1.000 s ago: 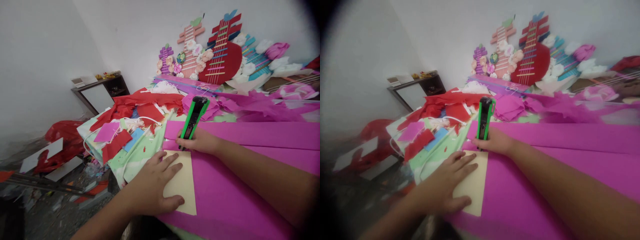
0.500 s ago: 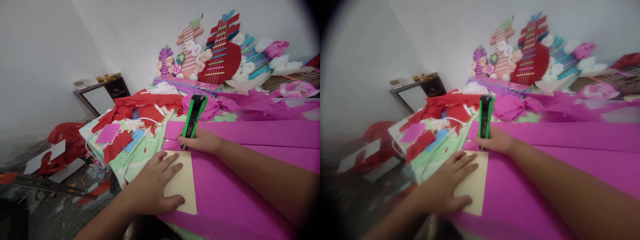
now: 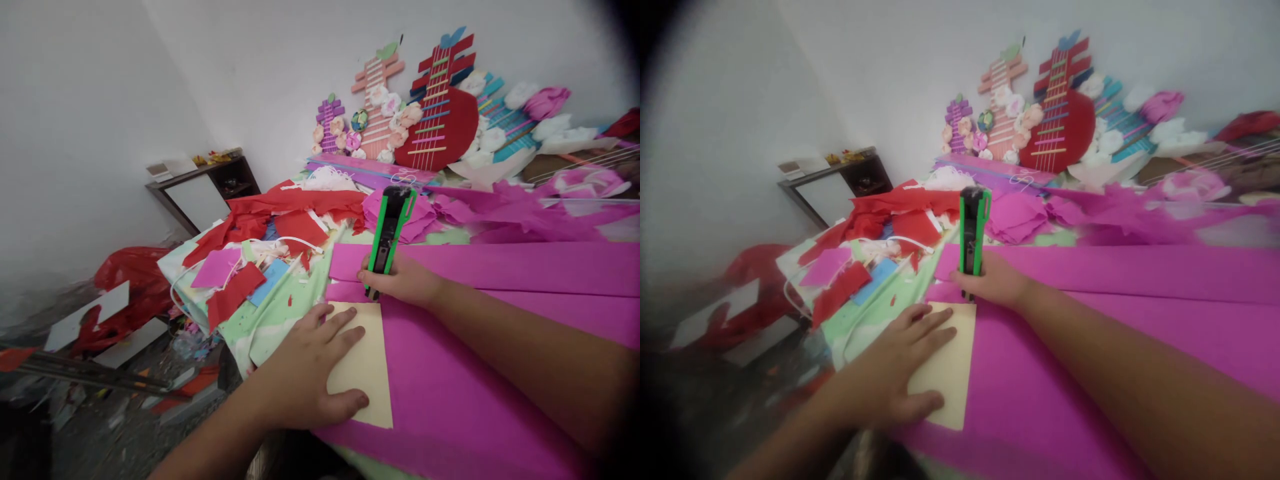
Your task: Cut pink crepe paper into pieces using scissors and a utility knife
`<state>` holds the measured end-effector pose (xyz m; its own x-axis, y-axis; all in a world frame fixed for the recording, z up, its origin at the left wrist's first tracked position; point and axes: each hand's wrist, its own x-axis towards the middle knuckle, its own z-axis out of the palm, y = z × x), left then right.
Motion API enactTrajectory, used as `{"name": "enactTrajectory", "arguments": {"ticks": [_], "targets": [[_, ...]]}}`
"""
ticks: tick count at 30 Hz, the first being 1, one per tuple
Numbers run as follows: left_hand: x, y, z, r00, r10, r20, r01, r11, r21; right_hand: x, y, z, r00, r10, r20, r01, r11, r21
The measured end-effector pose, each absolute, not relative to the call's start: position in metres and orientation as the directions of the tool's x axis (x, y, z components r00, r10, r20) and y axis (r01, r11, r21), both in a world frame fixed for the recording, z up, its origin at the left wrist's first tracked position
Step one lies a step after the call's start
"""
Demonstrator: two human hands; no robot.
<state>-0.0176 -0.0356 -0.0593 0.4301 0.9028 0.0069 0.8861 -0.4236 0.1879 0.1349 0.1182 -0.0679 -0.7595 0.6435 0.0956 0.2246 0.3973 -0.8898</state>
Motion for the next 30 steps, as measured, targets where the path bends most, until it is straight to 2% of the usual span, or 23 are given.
{"name": "enactTrajectory", "arguments": {"ticks": [13, 16, 21, 30], "targets": [[-0.0164, -0.0358, -0.0584, 0.423, 0.906, 0.007, 0.891, -0.417, 0.181, 0.1332, 0.1169, -0.0608, -0.839, 0.535, 0.094, 0.285, 0.581, -0.762], [-0.0165, -0.0361, -0.0580, 0.431, 0.903, 0.005, 0.888, -0.425, 0.173, 0.1342, 0.1173, -0.0613, -0.834, 0.541, 0.111, 0.264, 0.568, -0.780], [-0.0174, -0.0362, -0.0589, 0.430, 0.903, 0.002, 0.890, -0.424, 0.169, 0.1363, 0.1183, -0.0629, -0.779, 0.619, 0.099, 0.227, 0.425, -0.876], [-0.0184, -0.0353, -0.0597, 0.426, 0.904, -0.031, 0.890, -0.414, 0.190, 0.1361, 0.1190, -0.0634, -0.817, 0.567, 0.102, 0.236, 0.491, -0.839]]}}
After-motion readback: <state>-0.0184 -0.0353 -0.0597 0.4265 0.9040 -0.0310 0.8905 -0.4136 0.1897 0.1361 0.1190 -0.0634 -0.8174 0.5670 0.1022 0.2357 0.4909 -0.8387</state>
